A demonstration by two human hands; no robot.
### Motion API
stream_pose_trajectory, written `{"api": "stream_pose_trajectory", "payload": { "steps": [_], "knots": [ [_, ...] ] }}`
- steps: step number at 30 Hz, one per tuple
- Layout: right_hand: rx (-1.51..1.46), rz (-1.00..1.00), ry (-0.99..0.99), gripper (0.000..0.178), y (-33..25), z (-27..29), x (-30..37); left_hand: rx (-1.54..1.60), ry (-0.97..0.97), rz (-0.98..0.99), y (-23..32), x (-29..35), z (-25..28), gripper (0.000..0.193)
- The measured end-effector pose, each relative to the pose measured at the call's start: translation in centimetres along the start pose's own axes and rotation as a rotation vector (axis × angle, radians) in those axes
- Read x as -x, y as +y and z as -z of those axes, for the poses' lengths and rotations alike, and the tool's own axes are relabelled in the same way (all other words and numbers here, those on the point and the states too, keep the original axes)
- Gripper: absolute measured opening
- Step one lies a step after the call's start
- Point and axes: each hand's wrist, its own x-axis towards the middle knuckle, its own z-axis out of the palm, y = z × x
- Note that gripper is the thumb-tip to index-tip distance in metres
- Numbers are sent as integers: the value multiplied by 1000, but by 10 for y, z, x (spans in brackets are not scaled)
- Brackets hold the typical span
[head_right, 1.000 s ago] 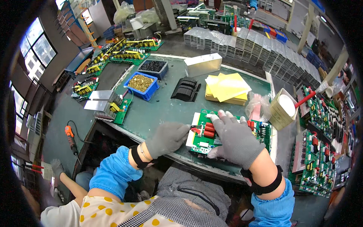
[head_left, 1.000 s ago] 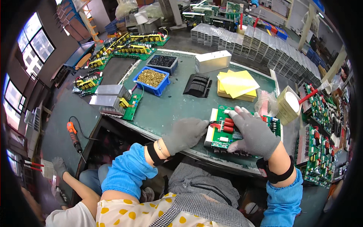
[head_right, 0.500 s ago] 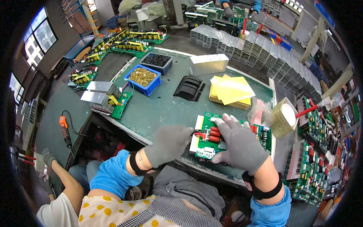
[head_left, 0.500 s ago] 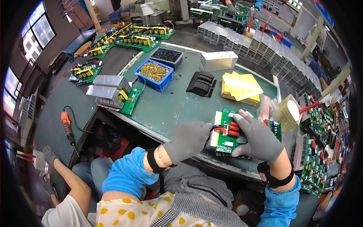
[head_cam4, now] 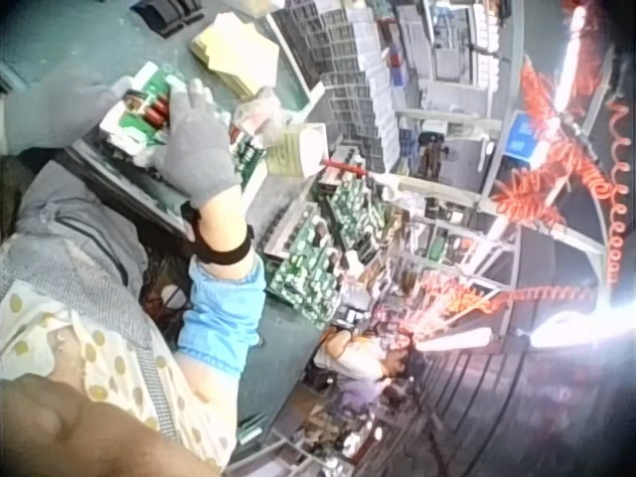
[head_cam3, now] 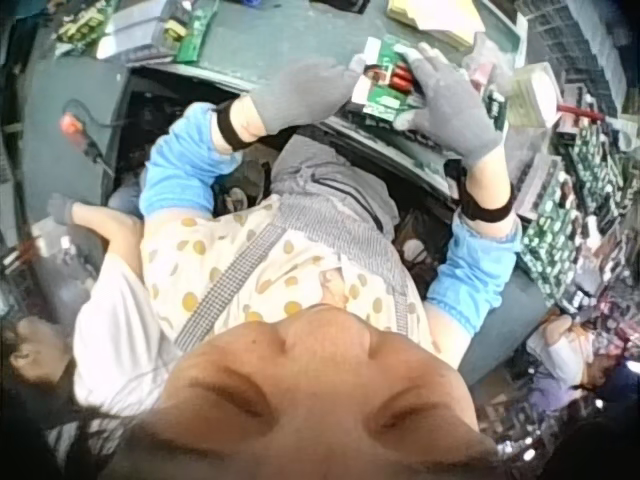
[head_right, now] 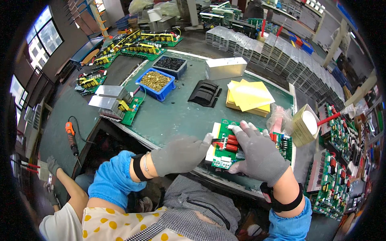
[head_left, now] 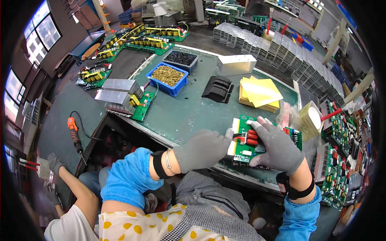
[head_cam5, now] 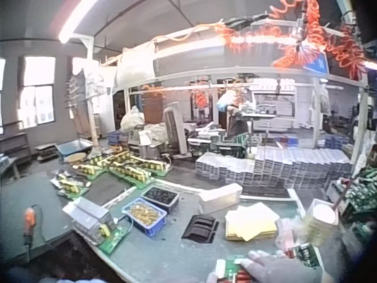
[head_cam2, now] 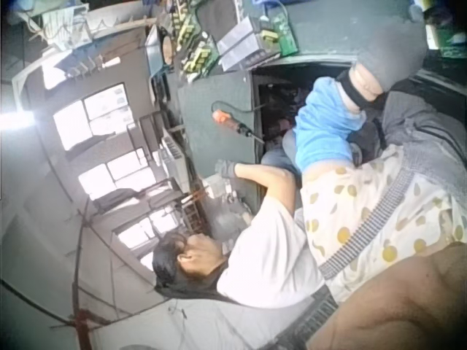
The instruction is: Assembling circuit boards and metal housings using thermal paste and a power screwdriver.
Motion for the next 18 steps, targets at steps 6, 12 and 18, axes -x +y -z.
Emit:
{"api": "stream_pose_trajectory", "payload": {
  "steps": [6,12,18],
  "knots": [
    [16,34,20,101,0,-1,-2,520,268,242,-6,7,-30,30],
    [33,41,8,101,2,0,-1,631,159,337,-6,-1,-17,27],
    [17,31,15,103,-2,-2,0,-51,3,136,0,0,-6,27]
  ]
}}
